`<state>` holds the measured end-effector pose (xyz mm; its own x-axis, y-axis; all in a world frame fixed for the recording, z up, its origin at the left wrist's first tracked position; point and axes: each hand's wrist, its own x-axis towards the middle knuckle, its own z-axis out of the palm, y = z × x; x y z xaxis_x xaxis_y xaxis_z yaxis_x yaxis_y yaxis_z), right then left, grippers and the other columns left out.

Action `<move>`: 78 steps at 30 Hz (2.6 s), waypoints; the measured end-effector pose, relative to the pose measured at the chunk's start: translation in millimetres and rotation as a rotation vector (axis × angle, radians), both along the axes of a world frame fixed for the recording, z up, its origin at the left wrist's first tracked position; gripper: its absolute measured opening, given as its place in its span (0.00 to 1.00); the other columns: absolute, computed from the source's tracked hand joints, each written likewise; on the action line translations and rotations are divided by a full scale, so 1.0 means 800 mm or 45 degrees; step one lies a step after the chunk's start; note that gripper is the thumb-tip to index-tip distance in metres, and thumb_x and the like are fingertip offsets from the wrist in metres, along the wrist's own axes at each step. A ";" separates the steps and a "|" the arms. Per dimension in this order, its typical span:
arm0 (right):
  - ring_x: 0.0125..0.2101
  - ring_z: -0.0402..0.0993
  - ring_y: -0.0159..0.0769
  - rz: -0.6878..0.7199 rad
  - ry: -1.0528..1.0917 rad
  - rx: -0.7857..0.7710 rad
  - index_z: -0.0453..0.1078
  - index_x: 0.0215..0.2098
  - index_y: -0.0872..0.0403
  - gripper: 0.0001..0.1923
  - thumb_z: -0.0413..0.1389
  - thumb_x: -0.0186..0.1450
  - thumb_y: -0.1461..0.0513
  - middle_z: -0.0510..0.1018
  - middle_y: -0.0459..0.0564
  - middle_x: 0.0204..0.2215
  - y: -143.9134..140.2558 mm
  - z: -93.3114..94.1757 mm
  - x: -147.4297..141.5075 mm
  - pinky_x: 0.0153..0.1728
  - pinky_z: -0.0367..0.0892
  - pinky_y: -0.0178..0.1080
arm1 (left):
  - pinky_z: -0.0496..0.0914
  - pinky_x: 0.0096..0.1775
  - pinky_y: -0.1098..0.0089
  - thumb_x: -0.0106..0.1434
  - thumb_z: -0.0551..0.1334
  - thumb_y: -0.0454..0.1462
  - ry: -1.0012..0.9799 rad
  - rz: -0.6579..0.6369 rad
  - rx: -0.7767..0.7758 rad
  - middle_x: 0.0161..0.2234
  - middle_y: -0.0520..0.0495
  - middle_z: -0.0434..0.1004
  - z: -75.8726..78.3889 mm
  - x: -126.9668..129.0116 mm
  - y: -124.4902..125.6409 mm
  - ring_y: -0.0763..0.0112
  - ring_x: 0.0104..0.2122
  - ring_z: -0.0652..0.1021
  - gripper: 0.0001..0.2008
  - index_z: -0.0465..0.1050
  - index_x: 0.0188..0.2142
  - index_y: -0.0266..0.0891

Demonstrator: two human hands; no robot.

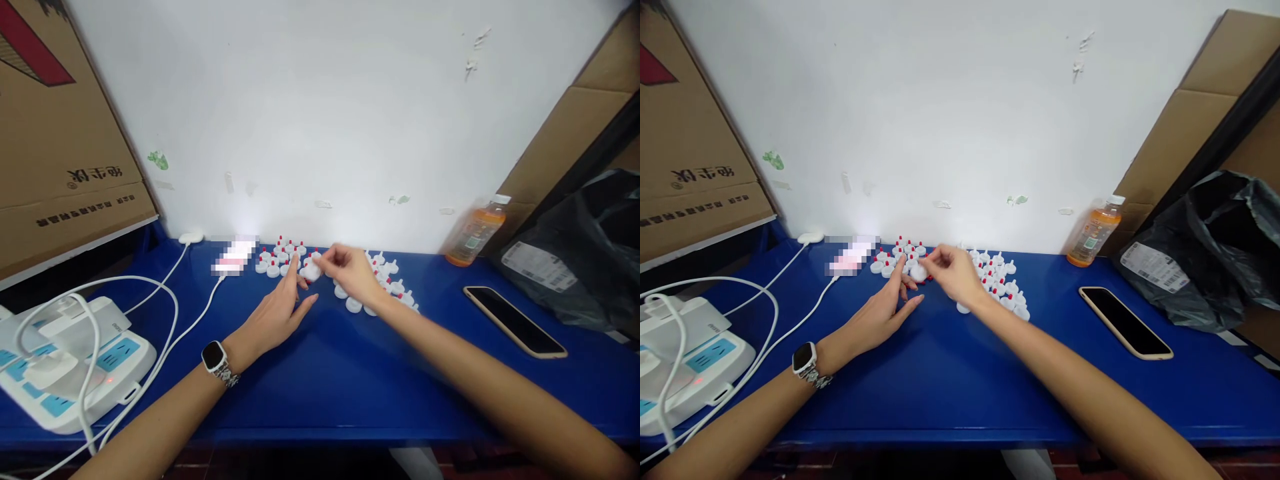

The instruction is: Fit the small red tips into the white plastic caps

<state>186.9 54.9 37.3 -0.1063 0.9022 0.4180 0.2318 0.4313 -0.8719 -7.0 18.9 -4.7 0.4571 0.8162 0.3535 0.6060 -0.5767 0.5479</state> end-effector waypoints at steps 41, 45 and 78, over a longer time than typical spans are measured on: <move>0.30 0.77 0.33 -0.181 -0.982 0.048 0.79 0.42 0.56 0.13 0.56 0.66 0.58 0.83 0.49 0.29 0.153 -0.008 -0.005 0.34 0.66 0.32 | 0.69 0.38 0.67 0.72 0.52 0.46 0.167 -0.110 -0.149 0.44 0.49 0.69 0.004 -0.003 -0.001 0.70 0.36 0.73 0.13 0.71 0.42 0.44; 0.30 0.77 0.32 -0.304 -0.912 0.069 0.77 0.46 0.57 0.16 0.48 0.71 0.59 0.83 0.50 0.31 0.132 0.006 0.051 0.34 0.66 0.32 | 0.68 0.38 0.67 0.71 0.52 0.47 0.187 -0.075 -0.176 0.41 0.49 0.70 0.006 0.000 -0.002 0.69 0.34 0.73 0.14 0.72 0.42 0.44; 0.35 0.74 0.36 0.102 -0.691 0.161 0.78 0.40 0.54 0.14 0.52 0.70 0.58 0.83 0.49 0.32 0.008 0.002 -0.003 0.42 0.62 0.40 | 0.70 0.45 0.60 0.74 0.49 0.47 0.009 0.043 0.000 0.42 0.44 0.75 0.007 -0.023 0.018 0.61 0.39 0.76 0.17 0.63 0.54 0.40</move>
<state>184.6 61.0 38.6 -0.4024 0.8289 0.3886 0.5947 0.5594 -0.5775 -25.7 33.0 1.1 0.4313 0.8313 0.3506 0.6289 -0.5556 0.5438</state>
